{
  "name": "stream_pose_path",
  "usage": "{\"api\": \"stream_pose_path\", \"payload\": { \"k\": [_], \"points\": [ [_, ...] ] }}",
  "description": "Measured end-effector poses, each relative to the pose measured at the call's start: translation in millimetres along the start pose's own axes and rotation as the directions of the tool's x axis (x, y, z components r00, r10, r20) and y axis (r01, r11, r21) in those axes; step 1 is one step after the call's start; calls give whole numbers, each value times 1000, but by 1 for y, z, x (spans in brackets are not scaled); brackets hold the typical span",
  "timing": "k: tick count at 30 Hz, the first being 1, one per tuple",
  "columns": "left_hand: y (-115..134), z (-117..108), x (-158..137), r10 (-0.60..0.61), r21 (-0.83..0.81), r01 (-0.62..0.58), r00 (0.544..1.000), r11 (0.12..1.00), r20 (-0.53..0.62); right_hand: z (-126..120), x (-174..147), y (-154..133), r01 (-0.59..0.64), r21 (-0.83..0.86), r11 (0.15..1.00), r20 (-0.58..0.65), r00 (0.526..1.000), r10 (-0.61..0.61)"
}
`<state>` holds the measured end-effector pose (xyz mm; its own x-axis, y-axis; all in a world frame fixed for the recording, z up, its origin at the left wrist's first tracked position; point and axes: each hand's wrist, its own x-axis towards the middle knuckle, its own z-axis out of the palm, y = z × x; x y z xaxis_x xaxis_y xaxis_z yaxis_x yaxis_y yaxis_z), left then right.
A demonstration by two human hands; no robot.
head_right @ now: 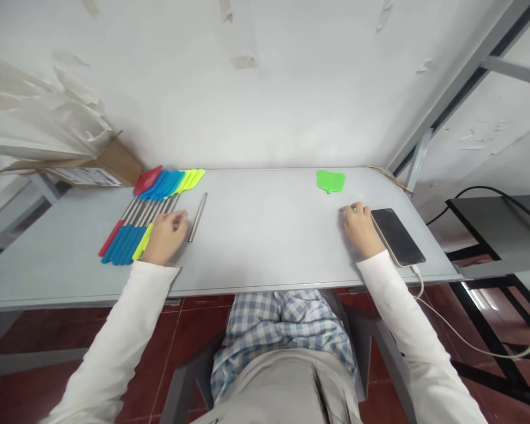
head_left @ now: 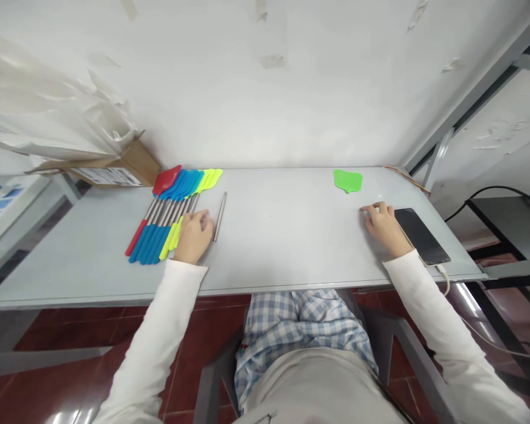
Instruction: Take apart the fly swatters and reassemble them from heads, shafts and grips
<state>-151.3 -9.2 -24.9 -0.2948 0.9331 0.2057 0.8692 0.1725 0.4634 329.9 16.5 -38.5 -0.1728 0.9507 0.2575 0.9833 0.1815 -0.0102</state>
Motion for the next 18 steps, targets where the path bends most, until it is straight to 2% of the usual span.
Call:
{"api": "stream_pose_path", "payload": {
  "k": [2,4,7,9,12,15,18],
  "points": [
    [-11,-5,2,-27,50,33,992,998,-124,0,-11,8,90,57,994,-2,996,-90],
    [-22,-9,5,-51,97,69,984,993,-173,-2,-19,16,154,139,978,-11,988,-154],
    [-33,-12,11,-66,154,86,989,984,-129,-5,-29,23,203,214,956,-11,979,-205],
    [-34,-13,13,-51,207,70,994,976,-99,-8,-35,23,164,187,968,-24,986,-163],
    [-28,-14,13,-16,307,36,998,951,-66,-13,-41,16,89,115,989,-77,994,-80],
    [-21,-15,13,-13,368,25,999,930,-35,-17,-43,6,101,100,990,-119,989,-89],
    [-18,-17,17,-58,373,53,998,926,3,-18,-43,0,122,107,987,-144,984,-106]
  ]
}}
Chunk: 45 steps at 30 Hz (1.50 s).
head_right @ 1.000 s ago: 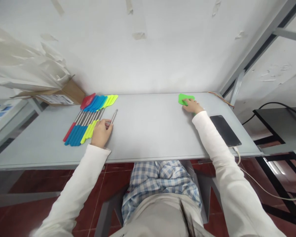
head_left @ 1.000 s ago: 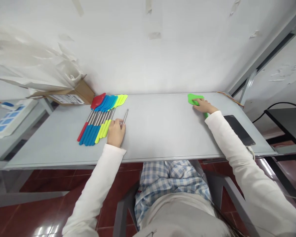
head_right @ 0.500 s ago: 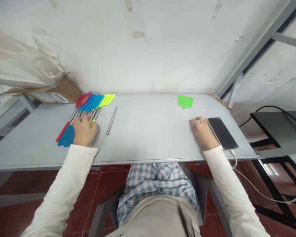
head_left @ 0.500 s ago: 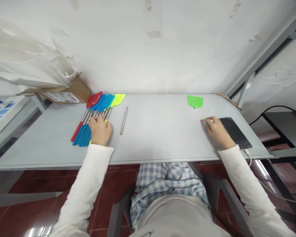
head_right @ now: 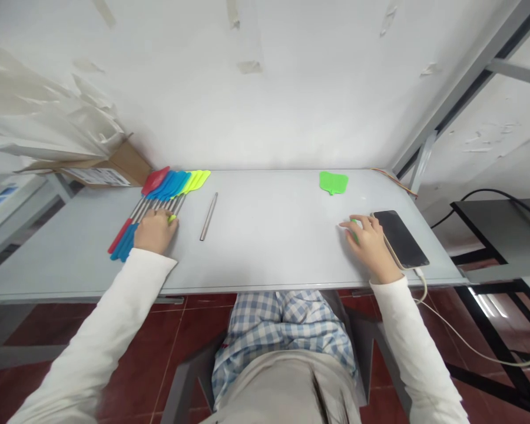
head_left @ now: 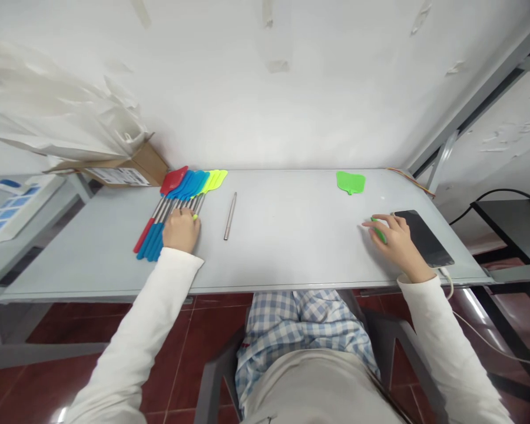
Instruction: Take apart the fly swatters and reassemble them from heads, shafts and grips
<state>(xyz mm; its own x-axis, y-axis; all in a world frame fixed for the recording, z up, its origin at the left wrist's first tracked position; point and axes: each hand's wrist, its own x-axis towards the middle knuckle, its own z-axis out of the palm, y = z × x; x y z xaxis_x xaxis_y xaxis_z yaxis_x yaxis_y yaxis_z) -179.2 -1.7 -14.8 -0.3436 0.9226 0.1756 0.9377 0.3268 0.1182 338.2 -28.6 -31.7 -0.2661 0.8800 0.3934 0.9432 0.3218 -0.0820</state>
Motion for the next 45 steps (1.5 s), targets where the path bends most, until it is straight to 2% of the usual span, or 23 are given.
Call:
{"api": "stream_pose_path", "payload": {
  "k": [5,10,14,16,19,23,27,29,30,31,32,34,37,39,41,45],
  "points": [
    [0,-4,-2,-46,-43,50,995,998,86,4,4,-5,-6,-35,999,12,1000,6],
    [8,-13,-26,-92,-129,107,988,986,122,7,13,-18,-19,-36,999,38,999,21],
    [13,-24,-46,-39,-318,88,987,944,157,14,12,-15,-180,-138,974,10,983,183],
    [16,-29,-55,5,-415,64,987,907,163,20,11,-7,-221,-147,964,16,974,226],
    [24,-34,-63,93,-532,12,981,847,170,27,14,6,-212,-59,976,39,976,214],
    [43,-35,-61,154,-712,-28,982,702,113,30,35,8,-286,21,958,54,957,285],
    [65,-23,-52,135,-835,-31,989,549,52,26,60,-22,-334,63,940,70,941,330],
    [77,-15,-47,173,-852,-80,985,517,13,21,71,-49,-281,253,926,84,960,268],
    [84,-11,-45,213,-841,-124,977,527,-11,18,77,-64,-238,402,884,119,971,207],
    [91,-8,-43,268,-811,-184,963,555,-35,16,83,-78,-221,563,797,161,975,156],
    [99,-5,-40,334,-761,-257,941,596,-56,15,89,-92,-233,700,675,200,971,127],
    [114,-2,-36,473,-610,-411,878,677,-66,15,104,-113,-288,882,373,266,957,111],
    [135,-1,-29,602,-355,-565,798,745,-5,24,129,-123,-332,942,-48,336,926,172],
    [149,0,-26,609,-236,-588,793,774,22,35,142,-118,-313,921,-230,367,897,249],
    [162,3,-23,592,-207,-575,805,791,28,45,149,-111,-273,909,-315,372,872,319],
    [185,9,-17,575,-248,-552,817,796,29,56,147,-104,-225,919,-324,336,877,343]
  ]
}}
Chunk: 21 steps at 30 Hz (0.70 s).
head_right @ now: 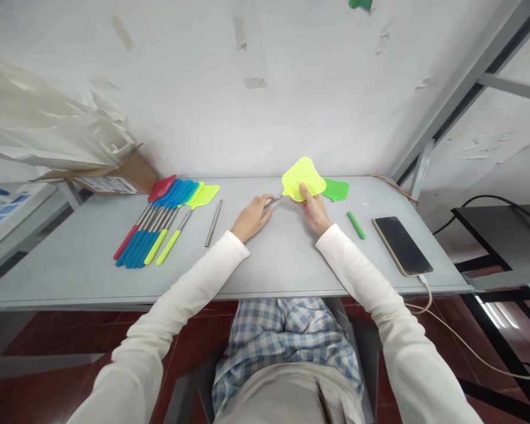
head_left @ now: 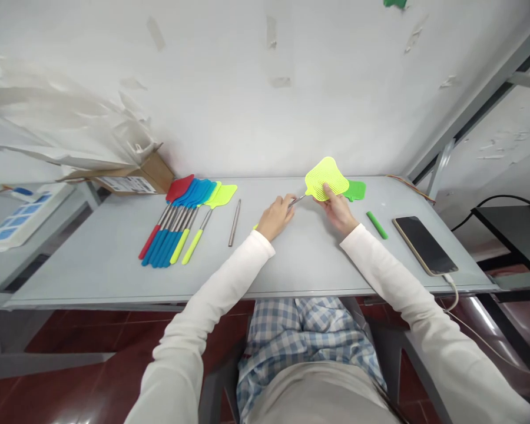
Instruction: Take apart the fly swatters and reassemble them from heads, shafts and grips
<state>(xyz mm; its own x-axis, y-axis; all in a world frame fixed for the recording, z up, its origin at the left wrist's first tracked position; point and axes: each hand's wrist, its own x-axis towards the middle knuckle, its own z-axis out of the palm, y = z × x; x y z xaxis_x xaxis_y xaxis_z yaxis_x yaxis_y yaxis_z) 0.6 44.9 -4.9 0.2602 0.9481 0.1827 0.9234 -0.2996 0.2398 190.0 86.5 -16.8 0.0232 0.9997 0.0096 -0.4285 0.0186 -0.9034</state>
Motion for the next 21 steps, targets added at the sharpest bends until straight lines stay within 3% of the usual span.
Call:
{"api": "stream_pose_path", "payload": {
  "k": [7,15,21],
  "points": [
    [15,0,2,-71,211,42,988,977,134,-7,1,1,29,33,999,-115,993,-25],
    [32,-15,-11,-92,152,83,994,985,54,-9,12,-33,198,-2,980,-154,969,-196],
    [34,-25,-26,-88,58,85,995,995,49,-6,0,-47,240,7,971,-104,966,-238]
  ]
}}
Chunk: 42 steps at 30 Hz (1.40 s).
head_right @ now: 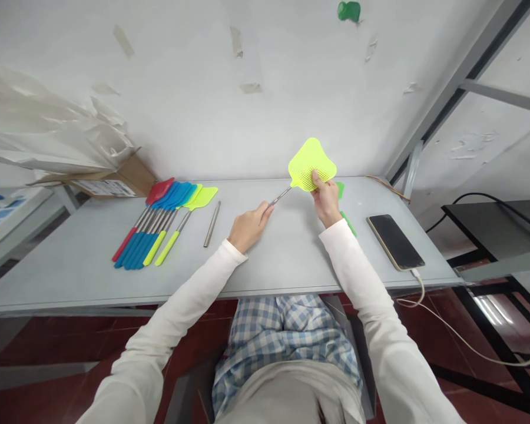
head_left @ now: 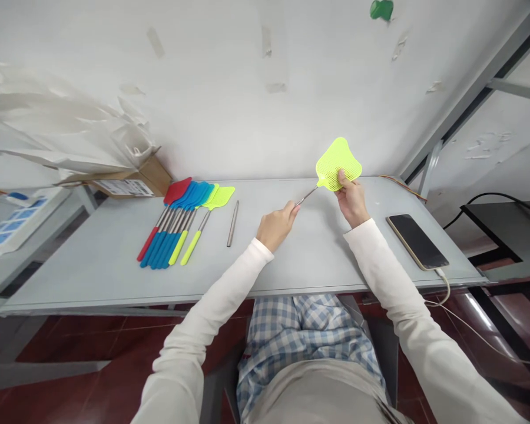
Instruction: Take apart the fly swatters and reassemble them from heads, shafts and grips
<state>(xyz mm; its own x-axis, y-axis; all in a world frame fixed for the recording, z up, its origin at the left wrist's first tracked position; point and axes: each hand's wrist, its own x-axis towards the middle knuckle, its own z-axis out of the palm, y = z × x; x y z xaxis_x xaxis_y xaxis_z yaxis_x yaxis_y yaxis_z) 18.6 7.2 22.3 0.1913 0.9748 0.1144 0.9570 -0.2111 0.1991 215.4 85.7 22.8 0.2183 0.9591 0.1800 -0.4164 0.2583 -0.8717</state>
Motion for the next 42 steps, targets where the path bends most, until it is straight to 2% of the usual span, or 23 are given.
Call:
{"api": "stream_pose_path", "payload": {
  "k": [5,10,18,22,26,31,35,42],
  "points": [
    [-9,-3,3,32,-19,-33,999,999,-16,13,-20,1,40,0,999,-7,999,-40],
    [-13,-11,10,58,-9,-58,998,998,-13,28,-44,6,0,-37,999,32,1000,2],
    [3,-16,11,87,-151,-100,992,983,-90,30,-59,4,23,-76,997,36,999,-20],
    [11,-17,20,73,-166,-86,994,982,-83,31,-50,2,58,-121,991,-28,998,-62],
    [15,-15,29,63,-289,-104,987,952,-148,33,-29,1,90,-97,991,-80,992,-98],
    [17,-5,34,52,-423,-125,982,897,-180,36,-12,12,56,-20,998,-174,983,-58],
    [20,-2,34,78,-500,-185,971,846,-227,34,-3,15,68,-69,995,-182,980,-79],
    [32,-12,32,91,-608,-288,938,740,-334,36,11,0,152,-115,982,-145,975,-168]
  ]
}}
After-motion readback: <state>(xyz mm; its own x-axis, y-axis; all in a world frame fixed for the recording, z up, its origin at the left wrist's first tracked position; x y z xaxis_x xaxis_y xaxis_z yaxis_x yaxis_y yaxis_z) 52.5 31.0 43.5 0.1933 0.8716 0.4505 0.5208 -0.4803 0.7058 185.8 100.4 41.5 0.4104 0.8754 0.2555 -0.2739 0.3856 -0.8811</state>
